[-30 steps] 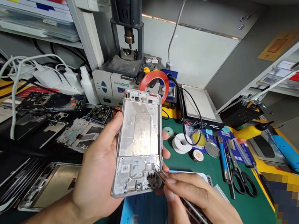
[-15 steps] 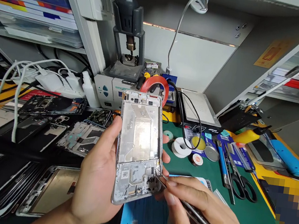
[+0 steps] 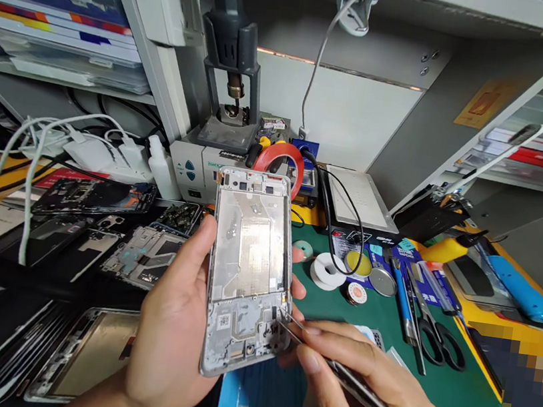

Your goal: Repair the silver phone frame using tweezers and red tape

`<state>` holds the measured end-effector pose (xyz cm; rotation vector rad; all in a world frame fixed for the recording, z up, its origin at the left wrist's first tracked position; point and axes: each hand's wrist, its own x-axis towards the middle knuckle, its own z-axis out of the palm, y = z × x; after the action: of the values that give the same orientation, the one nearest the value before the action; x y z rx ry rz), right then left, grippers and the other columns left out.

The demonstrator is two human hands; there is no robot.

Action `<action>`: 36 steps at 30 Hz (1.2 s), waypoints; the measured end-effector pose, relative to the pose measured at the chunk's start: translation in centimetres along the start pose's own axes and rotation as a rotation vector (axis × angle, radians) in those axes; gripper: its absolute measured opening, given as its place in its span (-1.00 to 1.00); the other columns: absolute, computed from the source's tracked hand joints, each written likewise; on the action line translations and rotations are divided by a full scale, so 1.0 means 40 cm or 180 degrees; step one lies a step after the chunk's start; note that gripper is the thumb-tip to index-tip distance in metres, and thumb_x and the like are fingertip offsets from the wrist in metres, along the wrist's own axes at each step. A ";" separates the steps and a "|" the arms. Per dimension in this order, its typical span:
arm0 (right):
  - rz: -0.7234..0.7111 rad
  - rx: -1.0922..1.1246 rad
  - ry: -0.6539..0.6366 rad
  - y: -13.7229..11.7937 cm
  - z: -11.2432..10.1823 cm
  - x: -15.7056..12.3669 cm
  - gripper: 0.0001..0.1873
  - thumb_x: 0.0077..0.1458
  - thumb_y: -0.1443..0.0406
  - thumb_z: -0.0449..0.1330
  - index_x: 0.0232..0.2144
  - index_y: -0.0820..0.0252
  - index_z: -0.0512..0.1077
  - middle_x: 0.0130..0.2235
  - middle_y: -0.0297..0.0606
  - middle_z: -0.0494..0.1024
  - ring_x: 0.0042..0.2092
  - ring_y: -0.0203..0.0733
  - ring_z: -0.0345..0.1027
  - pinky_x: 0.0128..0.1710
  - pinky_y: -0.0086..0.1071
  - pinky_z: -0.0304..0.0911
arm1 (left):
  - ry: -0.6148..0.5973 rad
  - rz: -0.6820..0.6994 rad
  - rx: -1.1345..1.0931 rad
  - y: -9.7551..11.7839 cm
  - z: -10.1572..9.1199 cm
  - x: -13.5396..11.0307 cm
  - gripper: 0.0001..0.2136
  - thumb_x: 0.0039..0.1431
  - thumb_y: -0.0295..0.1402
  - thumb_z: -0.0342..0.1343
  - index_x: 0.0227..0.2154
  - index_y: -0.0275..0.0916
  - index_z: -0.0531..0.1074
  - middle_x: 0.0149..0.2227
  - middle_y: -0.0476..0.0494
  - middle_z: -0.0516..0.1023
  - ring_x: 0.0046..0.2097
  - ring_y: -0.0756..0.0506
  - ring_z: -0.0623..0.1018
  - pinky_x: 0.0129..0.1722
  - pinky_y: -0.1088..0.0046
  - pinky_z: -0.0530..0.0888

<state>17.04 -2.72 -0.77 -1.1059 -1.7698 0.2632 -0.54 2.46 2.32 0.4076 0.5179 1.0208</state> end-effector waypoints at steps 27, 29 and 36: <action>-0.0578 -0.0130 -0.0327 0.017 -0.020 0.003 -0.67 0.07 0.54 0.30 -0.12 0.14 0.55 -0.21 -0.26 0.73 -0.23 -0.28 0.68 -0.19 -0.63 0.55 | -0.0015 0.0006 0.0180 0.005 0.001 0.004 -0.32 0.39 0.10 -0.29 -0.08 -0.34 0.61 -0.28 -0.40 0.70 -0.27 -0.27 0.69 -0.29 0.27 0.63; -0.0565 -0.0133 -0.0291 0.019 -0.014 -0.005 -0.66 0.08 0.54 0.30 -0.11 0.14 0.56 -0.20 -0.22 0.73 -0.22 -0.25 0.68 -0.21 -0.60 0.56 | -0.0061 0.0003 0.0140 0.003 -0.003 0.004 -0.32 0.39 0.10 -0.29 -0.05 -0.33 0.59 -0.26 -0.38 0.70 -0.26 -0.26 0.70 -0.26 0.26 0.63; -0.0272 -0.0232 0.0220 0.013 0.017 -0.010 -0.87 0.16 0.26 0.33 -0.23 0.09 0.66 -0.29 -0.14 0.73 -0.31 -0.11 0.69 -0.36 -0.49 0.60 | -0.0090 -0.0037 0.0104 -0.001 -0.007 0.005 -0.31 0.37 0.13 -0.26 0.08 -0.33 0.54 -0.19 -0.40 0.69 -0.25 -0.25 0.70 -0.22 0.26 0.64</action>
<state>16.80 -2.53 -1.69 -1.0749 -1.7718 0.1081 -0.59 2.63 2.03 0.4471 0.5117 0.9951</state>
